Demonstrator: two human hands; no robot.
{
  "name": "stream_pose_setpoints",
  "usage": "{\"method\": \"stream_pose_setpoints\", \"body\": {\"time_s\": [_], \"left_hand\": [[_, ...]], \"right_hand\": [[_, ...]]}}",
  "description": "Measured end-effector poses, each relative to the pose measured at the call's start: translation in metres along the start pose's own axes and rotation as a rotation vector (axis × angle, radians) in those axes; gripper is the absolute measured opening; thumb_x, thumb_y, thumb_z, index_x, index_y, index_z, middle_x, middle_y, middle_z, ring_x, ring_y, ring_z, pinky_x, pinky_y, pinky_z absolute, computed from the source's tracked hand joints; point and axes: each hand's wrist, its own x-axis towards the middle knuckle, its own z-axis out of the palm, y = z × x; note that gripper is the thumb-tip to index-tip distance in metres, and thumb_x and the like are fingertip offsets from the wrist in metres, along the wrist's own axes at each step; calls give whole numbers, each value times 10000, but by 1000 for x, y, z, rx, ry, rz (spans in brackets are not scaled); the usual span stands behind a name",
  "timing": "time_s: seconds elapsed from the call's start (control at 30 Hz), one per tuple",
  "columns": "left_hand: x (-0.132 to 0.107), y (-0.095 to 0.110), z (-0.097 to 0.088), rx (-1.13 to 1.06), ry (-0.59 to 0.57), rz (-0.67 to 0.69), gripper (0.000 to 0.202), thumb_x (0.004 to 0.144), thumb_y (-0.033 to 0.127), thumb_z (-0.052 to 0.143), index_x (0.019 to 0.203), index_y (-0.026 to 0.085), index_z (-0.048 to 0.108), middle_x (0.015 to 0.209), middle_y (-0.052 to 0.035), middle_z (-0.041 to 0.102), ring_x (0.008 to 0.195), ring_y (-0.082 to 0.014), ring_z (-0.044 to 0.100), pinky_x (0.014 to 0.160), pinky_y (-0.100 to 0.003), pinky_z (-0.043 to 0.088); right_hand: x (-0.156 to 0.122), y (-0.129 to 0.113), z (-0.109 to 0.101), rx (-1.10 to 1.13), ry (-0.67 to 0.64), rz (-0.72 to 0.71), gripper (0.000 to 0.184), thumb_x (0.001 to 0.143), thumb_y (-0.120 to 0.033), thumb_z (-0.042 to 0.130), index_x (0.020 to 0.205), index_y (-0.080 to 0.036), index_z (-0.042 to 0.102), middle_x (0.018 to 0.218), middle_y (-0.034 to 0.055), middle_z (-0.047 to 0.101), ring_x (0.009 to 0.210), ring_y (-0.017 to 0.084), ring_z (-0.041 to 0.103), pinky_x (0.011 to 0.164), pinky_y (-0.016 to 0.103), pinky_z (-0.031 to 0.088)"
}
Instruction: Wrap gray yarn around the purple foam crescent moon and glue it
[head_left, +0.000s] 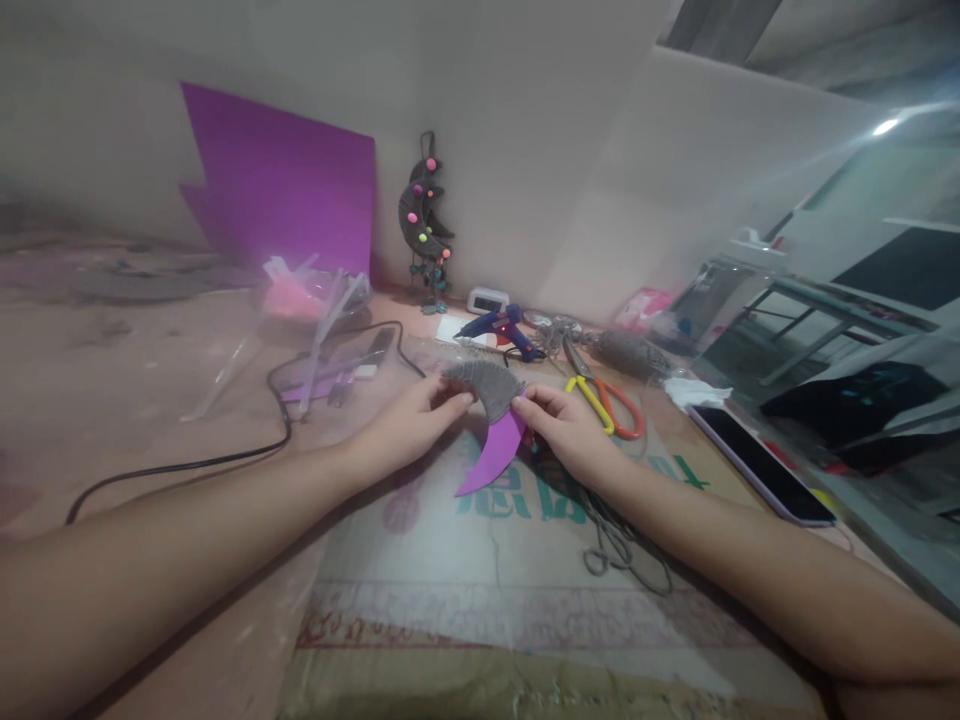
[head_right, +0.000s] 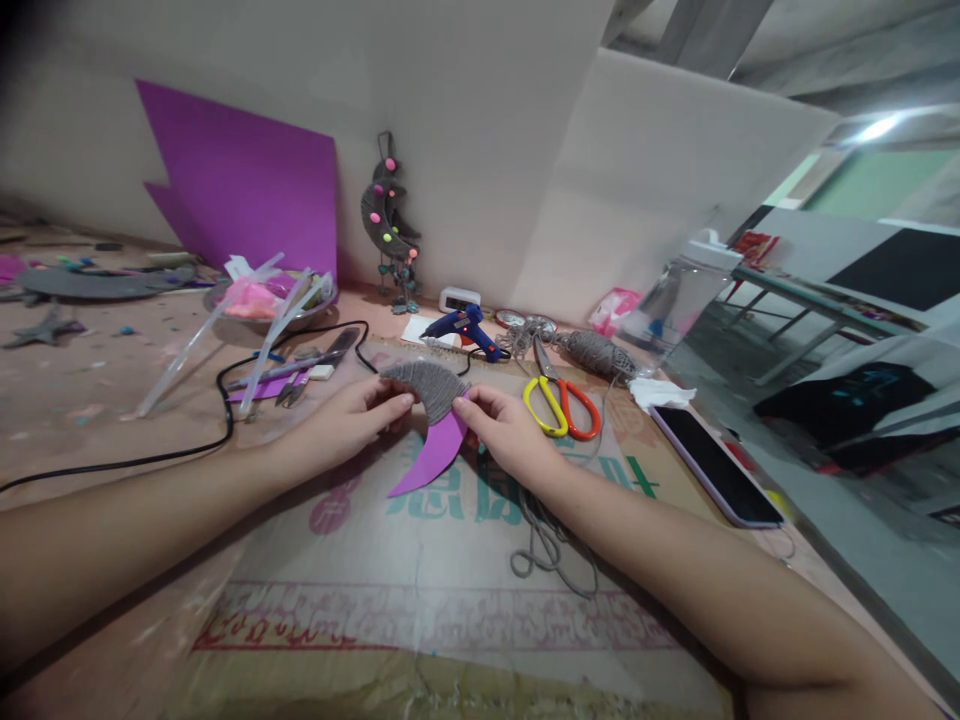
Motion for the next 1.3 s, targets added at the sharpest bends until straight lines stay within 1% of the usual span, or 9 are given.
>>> {"method": "stream_pose_setpoints", "body": {"time_s": [0.27, 0.43, 0.67, 0.73, 0.8, 0.87, 0.93, 1.1, 1.3], "left_hand": [[-5, 13, 0, 45, -116, -2, 283, 849, 419, 564, 900, 174, 696, 819, -55, 704, 689, -182, 605, 568, -272, 439], [-6, 13, -1, 109, -78, -43, 356, 853, 484, 528, 811, 165, 681, 680, -28, 650, 573, -147, 536, 505, -255, 388], [-6, 16, 0, 155, -18, -56, 365, 837, 495, 515, 714, 164, 610, 606, -3, 582, 528, -130, 492, 494, -250, 362], [-7, 16, 0, 154, -22, -52, 352, 839, 483, 515, 708, 167, 601, 594, 2, 568, 530, -132, 488, 495, -251, 358], [-6, 16, 0, 147, -20, -53, 334, 844, 464, 514, 705, 170, 591, 579, 8, 552, 528, -132, 480, 494, -251, 352], [-6, 16, 0, 140, -23, -62, 316, 848, 446, 512, 713, 171, 589, 578, 10, 545, 527, -132, 474, 494, -253, 349], [-6, 17, 0, 139, -28, -70, 303, 849, 434, 512, 729, 168, 590, 604, 5, 556, 538, -133, 481, 496, -253, 352], [-5, 21, 1, 117, -29, -84, 262, 838, 405, 518, 743, 165, 568, 639, 8, 544, 528, -117, 462, 473, -241, 337], [-7, 22, 0, 85, -24, -95, 238, 826, 368, 523, 666, 198, 479, 501, 63, 410, 439, -95, 369, 428, -233, 267]], "right_hand": [[0, 1, 0, -23, -14, -18, 335, 814, -499, 611, 725, -185, 535, 598, -45, 526, 524, 90, 480, 522, 227, 389], [-2, -1, 1, -76, -62, -51, 356, 826, -511, 597, 720, -174, 550, 590, -40, 521, 529, 85, 476, 528, 222, 402], [-2, 2, 0, 60, 116, -116, 325, 835, -498, 608, 811, -213, 456, 598, -63, 509, 506, 87, 492, 468, 204, 395], [-2, 2, 0, 77, 129, -137, 287, 842, -456, 616, 938, -225, 478, 660, -59, 525, 519, 90, 512, 473, 209, 417], [-3, 0, 0, 99, 110, -159, 292, 859, -421, 600, 1055, -230, 497, 838, -11, 592, 563, 89, 539, 512, 228, 462], [-4, -1, 0, 135, 80, -178, 294, 871, -403, 580, 1103, -236, 509, 1067, 44, 604, 608, 91, 560, 545, 252, 497], [-4, -1, 0, 157, 59, -186, 302, 867, -399, 583, 1115, -240, 518, 1143, 61, 594, 636, 100, 576, 561, 263, 510], [-1, 5, 1, 143, -23, -147, 325, 829, -414, 638, 1064, -198, 573, 849, 18, 622, 648, 108, 558, 603, 251, 485], [1, 9, -1, 98, -39, -87, 286, 838, -433, 616, 958, -174, 625, 709, -9, 589, 638, 113, 548, 646, 266, 472]]}}
